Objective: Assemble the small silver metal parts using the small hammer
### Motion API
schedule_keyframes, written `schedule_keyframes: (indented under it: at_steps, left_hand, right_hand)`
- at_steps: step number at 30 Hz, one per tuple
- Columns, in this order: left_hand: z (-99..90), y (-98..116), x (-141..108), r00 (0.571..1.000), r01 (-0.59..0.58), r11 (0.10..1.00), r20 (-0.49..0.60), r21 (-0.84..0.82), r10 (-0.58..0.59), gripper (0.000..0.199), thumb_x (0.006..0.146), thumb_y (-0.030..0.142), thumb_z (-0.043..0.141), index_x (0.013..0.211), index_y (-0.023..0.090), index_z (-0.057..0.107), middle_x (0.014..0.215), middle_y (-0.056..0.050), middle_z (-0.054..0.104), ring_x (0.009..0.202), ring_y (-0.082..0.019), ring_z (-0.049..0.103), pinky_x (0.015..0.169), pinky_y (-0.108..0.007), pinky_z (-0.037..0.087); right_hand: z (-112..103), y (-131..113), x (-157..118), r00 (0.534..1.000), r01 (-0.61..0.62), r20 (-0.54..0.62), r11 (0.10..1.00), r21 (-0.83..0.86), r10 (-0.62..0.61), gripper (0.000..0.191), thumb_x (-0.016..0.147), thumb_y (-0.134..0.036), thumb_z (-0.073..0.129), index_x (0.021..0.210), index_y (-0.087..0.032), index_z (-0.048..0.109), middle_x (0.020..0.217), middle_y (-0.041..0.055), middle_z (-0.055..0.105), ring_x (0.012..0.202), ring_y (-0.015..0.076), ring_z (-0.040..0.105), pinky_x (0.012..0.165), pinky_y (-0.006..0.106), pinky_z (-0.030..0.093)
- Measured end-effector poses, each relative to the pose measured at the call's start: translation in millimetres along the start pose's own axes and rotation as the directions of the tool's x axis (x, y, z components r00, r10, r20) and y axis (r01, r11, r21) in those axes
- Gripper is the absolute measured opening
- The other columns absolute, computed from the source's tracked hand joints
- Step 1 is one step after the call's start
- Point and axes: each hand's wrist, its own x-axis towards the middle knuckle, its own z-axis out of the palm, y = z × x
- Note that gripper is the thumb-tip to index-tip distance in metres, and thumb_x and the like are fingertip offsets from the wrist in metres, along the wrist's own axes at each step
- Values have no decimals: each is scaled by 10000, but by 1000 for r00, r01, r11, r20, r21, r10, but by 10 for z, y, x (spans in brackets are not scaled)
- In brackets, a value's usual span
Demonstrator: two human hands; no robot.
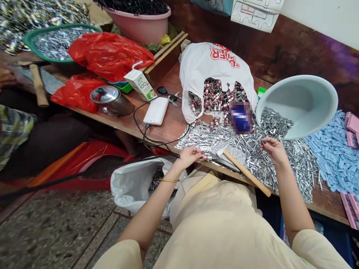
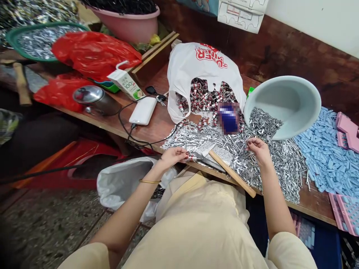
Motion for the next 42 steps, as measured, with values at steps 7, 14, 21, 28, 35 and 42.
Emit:
schedule_keyframes:
  at_steps: [7, 14, 21, 28, 35, 42]
  left_hand:
    - [7, 9, 19, 1000, -4, 998, 28, 55, 2, 309, 549, 330, 896, 699, 142, 702, 641, -26, 717, 589, -162, 677, 574, -273, 578]
    - [8, 7, -12, 999, -6, 998, 54, 58, 3, 296, 568, 324, 875, 729, 136, 713, 695, -41, 737, 630, -164, 686, 597, -261, 559]
    - [11, 16, -89, 996, -57, 998, 74, 40, 54, 293, 562, 346, 870, 696, 145, 704, 647, -18, 713, 565, -136, 646, 545, -235, 535]
    - [33, 46, -102, 988, -96, 994, 129, 54, 88, 279, 585, 364, 858, 690, 156, 705, 649, -18, 718, 579, -147, 667, 547, -236, 544]
    - [194, 110, -282, 968, -251, 963, 29, 94, 250, 246, 692, 368, 799, 754, 150, 701, 700, -29, 724, 627, -152, 676, 600, -239, 545]
    - [520, 202, -592, 873, -431, 868, -131, 246, 471, 144, 831, 296, 674, 822, 160, 720, 827, -59, 730, 769, -178, 672, 662, -257, 549]
  right_hand:
    - [350, -201, -210, 981, -138, 172, 945, 297, 89, 406, 675, -485, 866, 921, -248, 646, 911, 47, 776, 735, 179, 725, 686, 333, 653]
    - [1108, -361, -319, 861, -69, 508, 979, 191, -38, 406, 817, -514, 751, 1096, -225, 692, 876, 43, 754, 781, 184, 726, 764, 360, 645]
    - [1633, -26, -319, 844, 314, 483, 946, -87, -235, 212, 946, -404, 529, 953, -241, 665, 874, 34, 740, 772, 186, 706, 776, 371, 611]
    - [1233, -104, -129, 893, 326, 375, 932, -156, -249, 238, 952, -412, 501, 969, -236, 659, 879, 33, 741, 810, 184, 703, 779, 353, 592]
    - [1300, -250, -358, 819, 567, 475, 587, -578, -323, 259, 929, -124, 457, 972, -207, 699, 1049, 122, 720, 1034, 268, 647, 936, 450, 521]
    - [1393, -339, -702, 815, 519, 459, 798, -306, -354, 208, 954, -320, 610, 1136, -233, 662, 1093, 82, 716, 932, 223, 673, 773, 363, 568]
